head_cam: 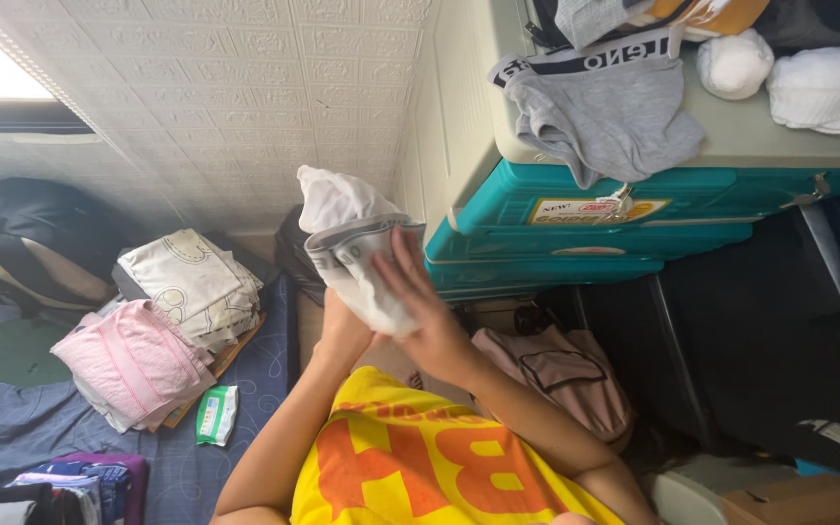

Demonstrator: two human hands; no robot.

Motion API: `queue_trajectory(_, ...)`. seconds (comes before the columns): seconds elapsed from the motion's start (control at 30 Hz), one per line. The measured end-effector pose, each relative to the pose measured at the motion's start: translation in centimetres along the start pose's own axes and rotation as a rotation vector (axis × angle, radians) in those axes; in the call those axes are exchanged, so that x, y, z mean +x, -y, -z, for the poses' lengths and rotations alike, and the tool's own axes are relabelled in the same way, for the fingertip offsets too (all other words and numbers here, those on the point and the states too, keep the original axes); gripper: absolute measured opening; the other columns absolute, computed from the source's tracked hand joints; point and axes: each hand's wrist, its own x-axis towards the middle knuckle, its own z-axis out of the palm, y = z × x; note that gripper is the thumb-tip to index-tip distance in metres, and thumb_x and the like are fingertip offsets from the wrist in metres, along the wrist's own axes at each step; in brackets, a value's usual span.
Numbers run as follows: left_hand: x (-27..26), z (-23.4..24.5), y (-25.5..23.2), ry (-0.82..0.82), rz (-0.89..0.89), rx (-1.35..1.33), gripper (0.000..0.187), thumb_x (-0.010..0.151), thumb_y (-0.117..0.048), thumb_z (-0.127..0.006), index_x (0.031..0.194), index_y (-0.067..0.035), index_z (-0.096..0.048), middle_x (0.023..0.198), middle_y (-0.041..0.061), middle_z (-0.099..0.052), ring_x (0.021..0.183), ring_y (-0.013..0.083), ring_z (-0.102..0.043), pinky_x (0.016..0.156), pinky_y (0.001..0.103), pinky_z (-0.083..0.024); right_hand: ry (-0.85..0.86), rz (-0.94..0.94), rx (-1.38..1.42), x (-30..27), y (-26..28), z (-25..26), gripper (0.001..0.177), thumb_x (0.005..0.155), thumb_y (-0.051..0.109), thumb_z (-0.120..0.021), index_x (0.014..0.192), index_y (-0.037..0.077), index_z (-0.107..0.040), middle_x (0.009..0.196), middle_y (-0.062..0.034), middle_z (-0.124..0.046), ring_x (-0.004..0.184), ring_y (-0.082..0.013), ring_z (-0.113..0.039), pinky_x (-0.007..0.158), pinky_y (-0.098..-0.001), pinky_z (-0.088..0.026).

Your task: The person picks up clothes and backpacks from a cluttered area, places items into a larger blue suitcase, and folds small garments by hand.

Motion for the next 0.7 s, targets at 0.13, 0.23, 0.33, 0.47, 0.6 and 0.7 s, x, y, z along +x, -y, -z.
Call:
queue_trajectory(0.13, 0.4, 2.9, -3.2, -0.044, 0.406, -0.54, 0.056, 0.082, -0.018, -0.069, 0.13, 0.002, -0.049, 0.112, 0.019, -0.07, 0.085, 0.0352, -0.071, 0.078, 0.037, -0.054, -0.41, -0.529, 1.039, -1.7, -2.4, -1.7, 0.068, 0.111, 0.042, -0.051, 0.156, -0.008, -0.041, 0.149, -0.0269, -0.054, 0.137, -0.0361, -0.055, 0.118, -0.0479, -0.039)
queue_trajectory(0.23, 0.7, 3.6, -4.7, -0.157, 0.253, -0.705, 0.044, 0.088, -0.019, -0.07, 0.123, 0.001, -0.053, 0.112, 0.019, -0.07, 0.104, 0.0334, -0.07, 0.087, 0.037, -0.052, -0.499, -0.443, 1.25, -0.9, -0.6, -0.7, 0.069, 0.113, 0.045, -0.039, 0.157, -0.008, -0.031, 0.155, -0.0199, -0.046, 0.142, -0.029, -0.047, 0.12, -0.0436, -0.035)
queue_trajectory(0.33, 0.6, 3.4, -4.6, 0.034, 0.243, -0.473, 0.026, 0.077, -0.015, -0.071, 0.098, 0.0, -0.072, 0.096, 0.017, -0.077, 0.092, 0.034, -0.074, 0.083, 0.039, -0.056, -0.553, -0.417, 1.123, 0.7, 1.6, -0.4, 0.072, 0.111, 0.047, -0.036, 0.157, -0.008, -0.029, 0.16, -0.0168, -0.042, 0.148, -0.027, -0.043, 0.124, -0.0413, -0.032)
queue_trajectory(0.47, 0.3, 3.3, -5.1, -0.053, 0.178, -0.496, 0.029, 0.079, -0.017, -0.075, 0.101, 0.001, -0.07, 0.1, 0.018, -0.073, 0.096, 0.0369, -0.07, 0.083, 0.042, -0.054, -0.796, -0.318, 1.287, 2.3, 3.7, 0.3, 0.073, 0.11, 0.047, -0.035, 0.159, -0.007, -0.027, 0.16, -0.0182, -0.044, 0.148, -0.0291, -0.044, 0.124, -0.044, -0.033)
queue_trajectory(0.6, 0.2, 3.2, -6.2, -0.158, -0.149, -0.336, 0.041, 0.081, -0.016, -0.074, 0.118, 0.002, -0.068, 0.115, 0.026, -0.067, 0.104, 0.0429, -0.066, 0.085, 0.046, -0.053, -0.59, -0.287, 0.687, 2.7, 5.2, -0.6, 0.068, 0.103, 0.027, -0.054, 0.157, -0.004, -0.026, 0.154, -0.0187, -0.042, 0.145, -0.0283, -0.043, 0.12, -0.0419, -0.033)
queue_trajectory(0.7, 0.9, 3.7, -6.4, -0.104, -0.127, -0.308, 0.056, 0.08, -0.017, -0.075, 0.129, 0.004, -0.059, 0.12, 0.028, -0.064, 0.104, 0.0432, -0.065, 0.083, 0.045, -0.053, -0.474, -0.27, 0.268, 1.8, 4.6, -0.9, 0.072, 0.098, 0.013, -0.066, 0.156, -0.001, -0.025, 0.15, -0.019, -0.041, 0.142, -0.0277, -0.041, 0.118, -0.0405, -0.034)
